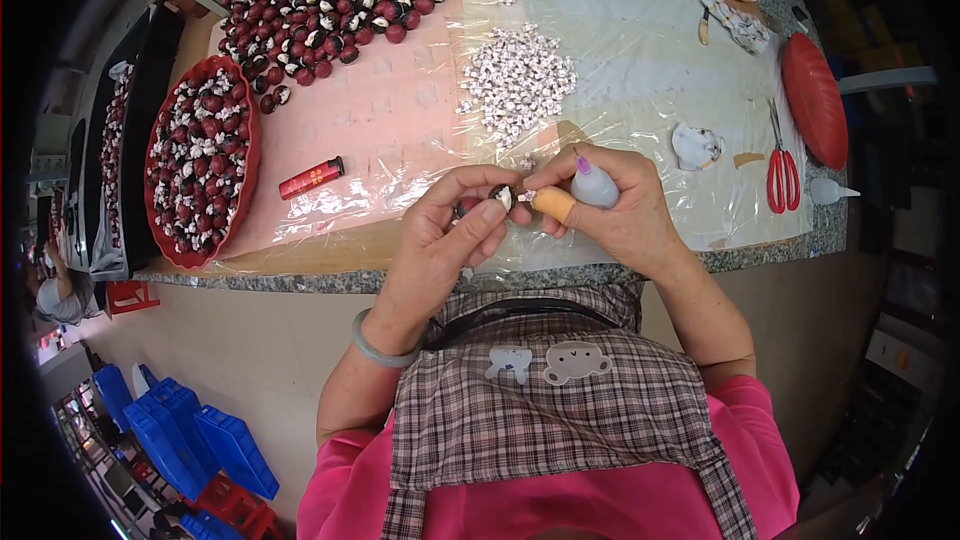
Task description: Glue and assemble small plastic toy components at a factory workbench.
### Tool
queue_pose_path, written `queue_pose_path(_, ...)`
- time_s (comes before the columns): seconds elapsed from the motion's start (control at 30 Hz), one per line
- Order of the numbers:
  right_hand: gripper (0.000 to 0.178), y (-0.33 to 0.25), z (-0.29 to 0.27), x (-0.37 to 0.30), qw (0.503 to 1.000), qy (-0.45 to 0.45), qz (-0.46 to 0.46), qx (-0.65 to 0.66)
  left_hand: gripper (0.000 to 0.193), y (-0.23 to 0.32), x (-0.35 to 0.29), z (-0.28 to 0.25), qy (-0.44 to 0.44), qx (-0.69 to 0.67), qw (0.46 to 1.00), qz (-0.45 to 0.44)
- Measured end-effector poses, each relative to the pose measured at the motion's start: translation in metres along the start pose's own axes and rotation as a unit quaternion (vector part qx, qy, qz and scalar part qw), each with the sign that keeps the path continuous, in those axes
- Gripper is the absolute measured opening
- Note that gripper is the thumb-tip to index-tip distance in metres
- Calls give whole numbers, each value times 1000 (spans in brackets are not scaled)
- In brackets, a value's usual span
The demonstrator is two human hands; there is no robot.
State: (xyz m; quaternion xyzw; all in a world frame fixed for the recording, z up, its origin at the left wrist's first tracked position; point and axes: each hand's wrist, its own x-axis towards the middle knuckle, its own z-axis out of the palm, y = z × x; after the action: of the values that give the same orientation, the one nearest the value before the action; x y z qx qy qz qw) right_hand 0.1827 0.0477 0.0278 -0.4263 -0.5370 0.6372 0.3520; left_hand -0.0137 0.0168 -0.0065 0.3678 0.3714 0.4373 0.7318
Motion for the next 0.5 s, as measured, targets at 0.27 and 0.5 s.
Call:
queue_pose_path(0.27,11,8,3,-3,993,30,-64,-91,27,-1,0,2,10,20,1000,-10)
queue_pose_path(0.5,13,13,2,-3,991,44,-76,-105,26,2,-1,8,33,90,995,12)
